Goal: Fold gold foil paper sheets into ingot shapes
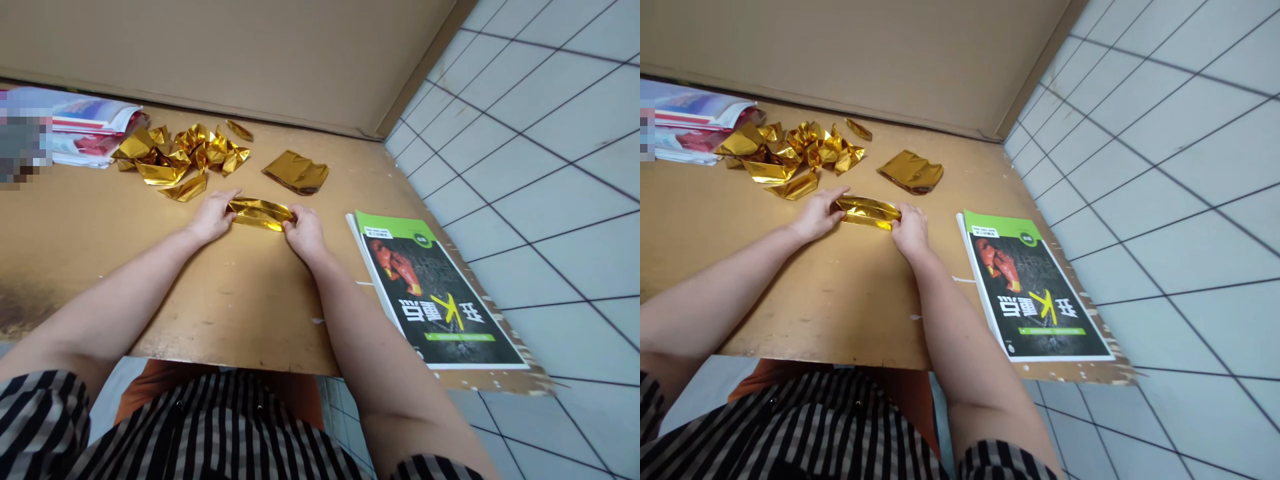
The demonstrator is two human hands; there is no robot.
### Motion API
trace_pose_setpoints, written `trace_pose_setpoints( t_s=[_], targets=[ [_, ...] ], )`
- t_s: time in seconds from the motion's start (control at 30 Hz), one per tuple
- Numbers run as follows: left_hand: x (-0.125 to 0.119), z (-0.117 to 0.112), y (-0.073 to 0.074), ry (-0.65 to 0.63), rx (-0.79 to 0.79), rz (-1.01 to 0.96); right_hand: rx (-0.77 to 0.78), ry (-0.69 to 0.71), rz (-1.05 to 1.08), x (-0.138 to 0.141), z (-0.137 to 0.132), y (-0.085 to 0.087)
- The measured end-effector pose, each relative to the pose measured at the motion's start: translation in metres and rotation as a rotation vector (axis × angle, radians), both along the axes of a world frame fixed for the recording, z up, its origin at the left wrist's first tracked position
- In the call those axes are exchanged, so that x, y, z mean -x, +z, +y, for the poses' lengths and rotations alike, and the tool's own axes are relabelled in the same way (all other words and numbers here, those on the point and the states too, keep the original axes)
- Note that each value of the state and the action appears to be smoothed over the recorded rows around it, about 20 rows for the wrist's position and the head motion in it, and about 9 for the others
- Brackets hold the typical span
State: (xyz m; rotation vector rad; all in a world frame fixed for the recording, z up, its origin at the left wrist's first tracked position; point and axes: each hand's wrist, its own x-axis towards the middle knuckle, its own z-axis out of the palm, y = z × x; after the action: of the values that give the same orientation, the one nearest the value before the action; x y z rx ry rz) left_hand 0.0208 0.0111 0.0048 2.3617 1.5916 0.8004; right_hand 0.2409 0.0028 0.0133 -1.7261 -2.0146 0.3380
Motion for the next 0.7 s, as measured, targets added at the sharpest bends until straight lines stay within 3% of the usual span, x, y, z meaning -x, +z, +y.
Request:
trace_pose_setpoints(
  t_s=[0.43,0.7],
  targets=[
    [0.004,0.0,0.002,-0.153,-0.064,0.146,-0.054,0.236,-0.087,-0.016,0.001,0.003],
    [0.001,-0.017,0.026,-0.21,0.021,0.438,-0.049,0.336,-0.275,-0.019,-0.005,0.013]
  ],
)
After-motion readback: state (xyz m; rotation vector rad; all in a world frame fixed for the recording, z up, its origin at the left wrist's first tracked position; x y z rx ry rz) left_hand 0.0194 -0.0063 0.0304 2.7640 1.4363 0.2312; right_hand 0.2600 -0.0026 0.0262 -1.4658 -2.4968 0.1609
